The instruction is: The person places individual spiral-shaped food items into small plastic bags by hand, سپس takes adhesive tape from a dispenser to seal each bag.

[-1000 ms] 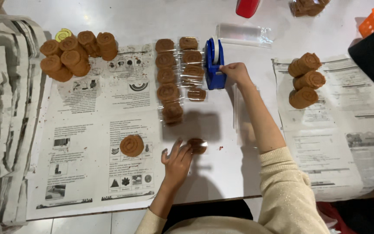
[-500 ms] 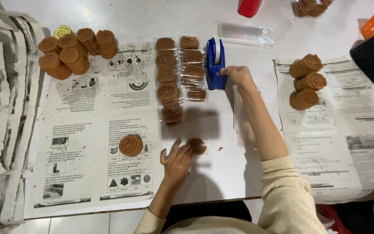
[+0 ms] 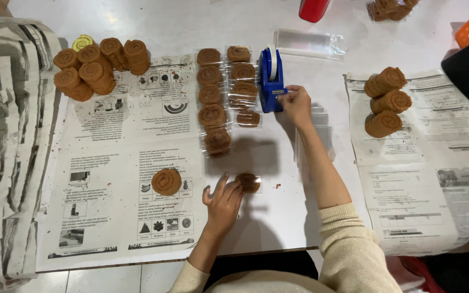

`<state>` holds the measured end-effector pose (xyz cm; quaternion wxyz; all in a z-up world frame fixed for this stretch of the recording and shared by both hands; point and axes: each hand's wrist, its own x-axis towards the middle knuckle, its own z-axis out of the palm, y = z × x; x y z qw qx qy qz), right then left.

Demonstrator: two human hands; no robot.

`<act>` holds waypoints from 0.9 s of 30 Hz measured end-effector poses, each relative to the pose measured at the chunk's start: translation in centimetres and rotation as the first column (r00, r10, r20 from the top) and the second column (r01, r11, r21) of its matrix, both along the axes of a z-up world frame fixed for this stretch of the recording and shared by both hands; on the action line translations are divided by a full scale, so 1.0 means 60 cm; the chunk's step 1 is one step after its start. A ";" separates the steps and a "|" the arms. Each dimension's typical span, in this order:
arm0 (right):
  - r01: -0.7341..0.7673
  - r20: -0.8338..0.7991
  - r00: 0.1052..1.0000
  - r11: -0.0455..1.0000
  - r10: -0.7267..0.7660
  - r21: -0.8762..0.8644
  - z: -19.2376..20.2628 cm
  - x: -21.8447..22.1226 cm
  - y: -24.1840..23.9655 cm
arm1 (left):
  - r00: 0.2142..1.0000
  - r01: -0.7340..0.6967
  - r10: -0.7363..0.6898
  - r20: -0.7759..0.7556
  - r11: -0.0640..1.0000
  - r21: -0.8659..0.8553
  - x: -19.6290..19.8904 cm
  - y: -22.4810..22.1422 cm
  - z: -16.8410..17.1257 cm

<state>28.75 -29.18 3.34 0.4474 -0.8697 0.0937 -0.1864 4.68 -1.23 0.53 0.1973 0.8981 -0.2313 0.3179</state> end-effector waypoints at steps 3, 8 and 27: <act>-0.025 0.032 0.999 1.000 0.024 0.018 -0.022 -0.017 0.009 | 1.000 -0.003 0.002 0.019 1.000 0.012 0.003 0.001 -0.008; -0.028 0.044 0.999 0.998 0.026 0.049 -0.024 -0.098 0.032 | 0.999 0.004 -0.003 0.033 1.000 -0.004 0.004 0.000 -0.013; -0.174 -0.115 0.979 0.983 0.167 -0.051 -0.033 -0.415 0.178 | 0.989 0.018 -0.004 -0.149 0.995 0.096 0.031 0.009 -0.148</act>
